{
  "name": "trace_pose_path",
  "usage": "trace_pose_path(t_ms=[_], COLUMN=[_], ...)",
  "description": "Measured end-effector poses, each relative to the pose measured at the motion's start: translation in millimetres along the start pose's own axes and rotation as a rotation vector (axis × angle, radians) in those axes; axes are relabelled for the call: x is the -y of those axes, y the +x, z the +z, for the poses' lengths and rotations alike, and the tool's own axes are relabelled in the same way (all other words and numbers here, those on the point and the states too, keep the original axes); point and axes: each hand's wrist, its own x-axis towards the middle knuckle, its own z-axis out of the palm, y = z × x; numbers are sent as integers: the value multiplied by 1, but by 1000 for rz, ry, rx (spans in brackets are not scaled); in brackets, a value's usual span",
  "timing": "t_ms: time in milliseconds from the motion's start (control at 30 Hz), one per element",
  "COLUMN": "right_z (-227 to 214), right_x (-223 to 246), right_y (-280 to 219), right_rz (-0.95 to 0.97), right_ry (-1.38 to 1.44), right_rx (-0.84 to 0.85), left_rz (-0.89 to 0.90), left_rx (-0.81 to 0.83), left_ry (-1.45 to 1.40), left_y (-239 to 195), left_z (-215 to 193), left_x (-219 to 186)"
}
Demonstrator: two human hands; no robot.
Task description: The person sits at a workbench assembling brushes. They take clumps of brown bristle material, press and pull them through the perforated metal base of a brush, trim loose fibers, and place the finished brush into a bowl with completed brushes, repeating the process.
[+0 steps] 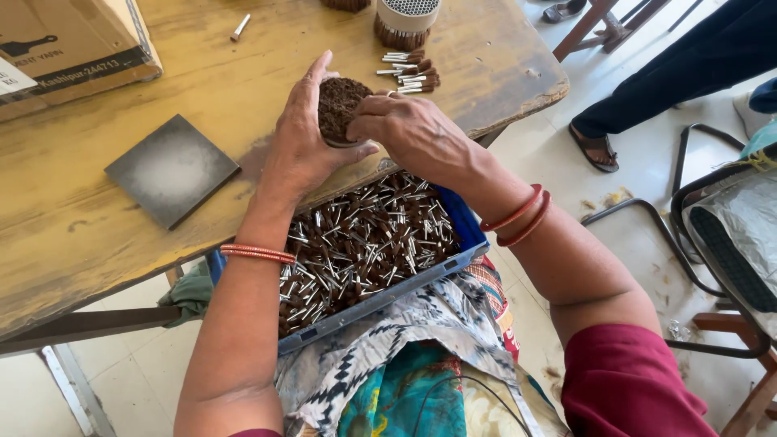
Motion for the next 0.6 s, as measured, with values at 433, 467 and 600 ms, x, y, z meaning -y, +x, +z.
trace_pose_path(t_ms=[433,467,600], right_z=[-3,1,3], right_x=[-2,-3,-7], right_y=[-1,-1,3], right_rz=[-9,-2,129], right_ry=[95,75,-10], right_rx=[29,39,194], left_rz=[184,111,145], left_rx=[-12,0,-4], left_ry=[10,-60,-69], left_y=[-2,-3,-4], left_z=[6,4,4], left_x=[1,0,3])
